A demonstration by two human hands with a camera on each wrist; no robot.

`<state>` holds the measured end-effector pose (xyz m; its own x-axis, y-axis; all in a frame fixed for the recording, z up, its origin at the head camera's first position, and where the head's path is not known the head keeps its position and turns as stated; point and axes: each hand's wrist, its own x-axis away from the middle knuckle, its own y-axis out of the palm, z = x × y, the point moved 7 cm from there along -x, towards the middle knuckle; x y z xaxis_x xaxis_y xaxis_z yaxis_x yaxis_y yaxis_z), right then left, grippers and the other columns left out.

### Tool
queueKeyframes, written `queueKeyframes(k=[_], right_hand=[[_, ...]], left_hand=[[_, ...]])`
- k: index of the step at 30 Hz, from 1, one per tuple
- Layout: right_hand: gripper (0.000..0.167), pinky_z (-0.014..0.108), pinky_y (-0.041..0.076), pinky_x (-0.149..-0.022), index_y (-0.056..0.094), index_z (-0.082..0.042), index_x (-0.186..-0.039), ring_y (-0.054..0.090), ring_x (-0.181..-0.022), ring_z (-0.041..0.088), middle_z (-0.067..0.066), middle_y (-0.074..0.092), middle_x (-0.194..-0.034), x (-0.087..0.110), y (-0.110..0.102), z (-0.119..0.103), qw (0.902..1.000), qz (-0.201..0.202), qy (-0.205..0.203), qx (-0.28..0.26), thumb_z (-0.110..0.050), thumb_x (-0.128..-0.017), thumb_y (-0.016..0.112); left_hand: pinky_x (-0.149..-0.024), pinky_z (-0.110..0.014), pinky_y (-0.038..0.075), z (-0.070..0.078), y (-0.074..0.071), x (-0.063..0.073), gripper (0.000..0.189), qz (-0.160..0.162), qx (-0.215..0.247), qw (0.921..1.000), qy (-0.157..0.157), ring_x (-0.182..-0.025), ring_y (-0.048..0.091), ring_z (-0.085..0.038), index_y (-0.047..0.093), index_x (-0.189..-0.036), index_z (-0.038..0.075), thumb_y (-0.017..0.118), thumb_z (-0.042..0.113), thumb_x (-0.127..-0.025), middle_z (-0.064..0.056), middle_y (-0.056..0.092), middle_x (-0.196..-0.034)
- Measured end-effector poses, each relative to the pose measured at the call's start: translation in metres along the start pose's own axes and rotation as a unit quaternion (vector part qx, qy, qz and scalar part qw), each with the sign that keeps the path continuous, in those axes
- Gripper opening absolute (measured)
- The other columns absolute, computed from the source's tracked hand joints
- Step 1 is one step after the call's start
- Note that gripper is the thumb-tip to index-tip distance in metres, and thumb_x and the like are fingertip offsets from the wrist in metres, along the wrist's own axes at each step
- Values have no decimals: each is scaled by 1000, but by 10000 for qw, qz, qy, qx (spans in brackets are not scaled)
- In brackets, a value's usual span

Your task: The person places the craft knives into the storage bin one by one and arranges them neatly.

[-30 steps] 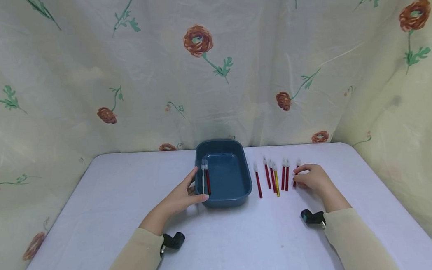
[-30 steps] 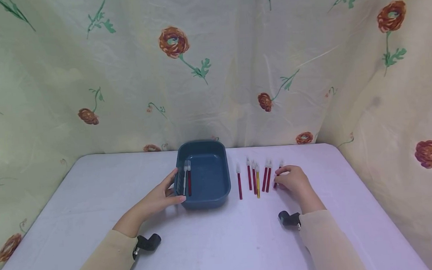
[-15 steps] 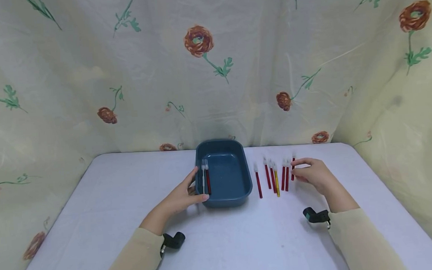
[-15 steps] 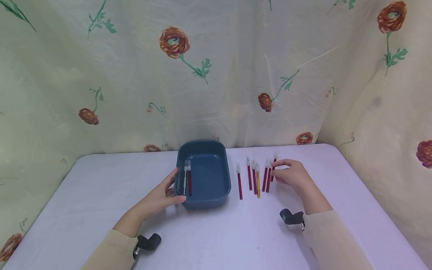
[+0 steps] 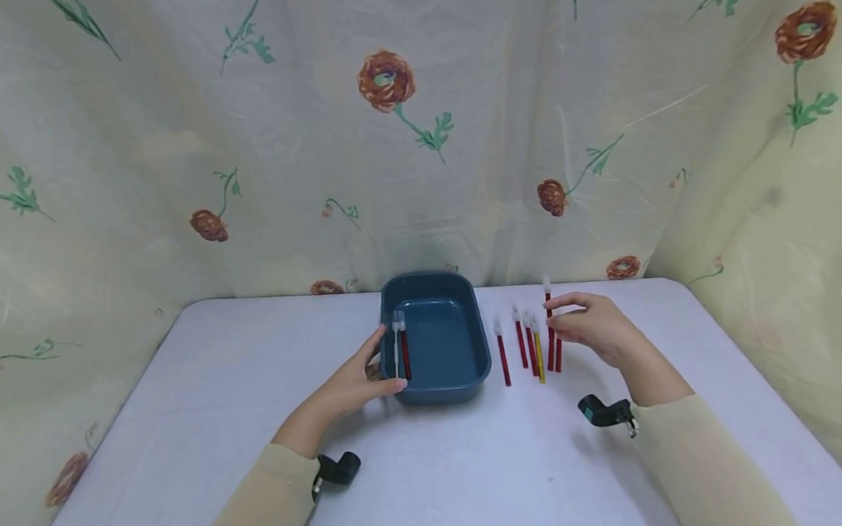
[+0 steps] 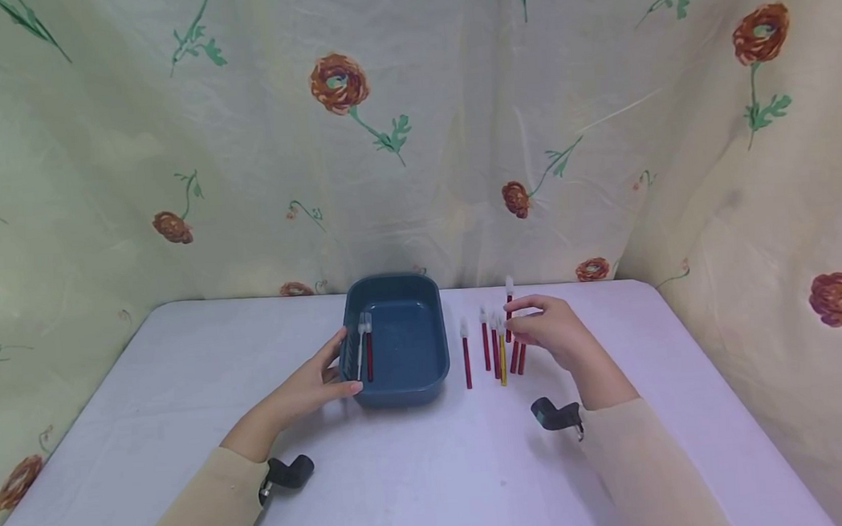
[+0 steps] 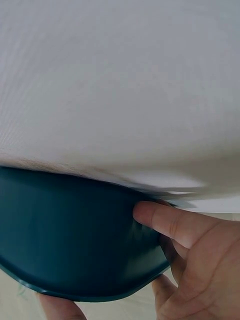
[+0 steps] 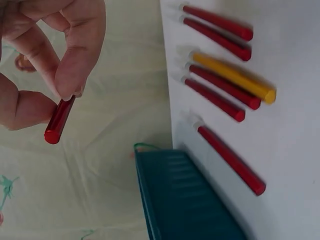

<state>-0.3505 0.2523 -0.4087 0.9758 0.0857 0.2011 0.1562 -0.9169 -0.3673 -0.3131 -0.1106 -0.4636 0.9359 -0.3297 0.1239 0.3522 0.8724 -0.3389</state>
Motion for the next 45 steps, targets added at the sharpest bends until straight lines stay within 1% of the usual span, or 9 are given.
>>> queueKeyframes(k=[4, 10, 16, 21, 27, 29, 32, 39, 45], right_hand=[[43, 24, 55, -86, 55, 0, -136, 63, -100, 20, 24, 55, -131, -2, 8, -10, 9998, -158, -79, -7, -14, -97, 65], [42, 25, 55, -88, 57, -2, -135, 60, -110, 31, 27, 55, -134, -5, 24, -28, 9992, -366, -122, 46, -13, -96, 66], [40, 34, 53, -95, 59, 0, -132, 64, -108, 27, 24, 59, -128, -8, 45, -46, 9980, -574, -276, -35, -9, -95, 66], [40, 40, 51, -98, 59, 0, -132, 64, -108, 30, 24, 59, -128, -13, 62, -54, 9965, -755, -321, -189, -7, -93, 67], [39, 39, 53, -96, 60, 3, -130, 67, -99, 25, 25, 62, -124, -20, 85, -65, 9941, -948, -382, -376, -5, -92, 67], [38, 39, 53, -96, 61, 3, -129, 67, -102, 27, 23, 64, -119, -22, 93, -68, 9932, -1030, -385, -394, -5, -92, 68], [36, 41, 51, -98, 62, 1, -128, 66, -106, 28, 19, 64, -120, -26, 105, -70, 9930, -1078, -320, -360, -5, -92, 69], [35, 41, 51, -98, 63, 1, -126, 66, -109, 27, 21, 57, -134, -34, 126, -67, 9932, -1108, -148, -332, -6, -92, 69], [38, 41, 51, -98, 62, 3, -128, 67, -106, 25, 19, 59, -132, -37, 138, -68, 9942, -1061, -81, -164, -7, -92, 70]], left_hand=[[-112, -53, 36, -1, 0, -1, 102, -16, -37, 10000, 3, -146, 30, -40, 9, -163, 26, 79, 25, -88, -14, 13, -166], [-112, -52, 35, -2, 0, -2, 102, -31, -68, 10000, -7, -146, 30, -39, 9, -163, 27, 79, 26, -88, -13, 13, -167], [-112, -53, 35, -3, 0, -2, 103, -16, -55, 10000, 10, -146, 31, -40, 9, -163, 27, 80, 26, -88, -14, 13, -166], [-112, -53, 35, -3, 0, -2, 103, -25, -31, 10000, 5, -146, 31, -40, 9, -163, 27, 80, 26, -88, -14, 13, -166], [-112, -52, 35, -3, 0, -1, 102, -36, 11, 10000, -9, -146, 30, -40, 9, -163, 27, 80, 25, -88, -14, 13, -166], [-112, -53, 35, -3, 0, -1, 103, -38, 11, 10000, 7, -146, 30, -41, 9, -163, 27, 80, 26, -88, -14, 13, -166], [-112, -53, 36, -3, 0, -1, 103, -37, -6, 10000, 18, -145, 31, -41, 10, -163, 27, 80, 27, -88, -14, 13, -166], [-112, -54, 35, -4, -1, -2, 101, -34, -49, 10000, -18, -145, 32, -40, 10, -162, 28, 79, 27, -89, -13, 14, -166], [-112, -54, 34, -2, -1, -1, 100, -66, -90, 9999, 5, -145, 32, -41, 10, -163, 27, 78, 28, -89, -13, 14, -166]])
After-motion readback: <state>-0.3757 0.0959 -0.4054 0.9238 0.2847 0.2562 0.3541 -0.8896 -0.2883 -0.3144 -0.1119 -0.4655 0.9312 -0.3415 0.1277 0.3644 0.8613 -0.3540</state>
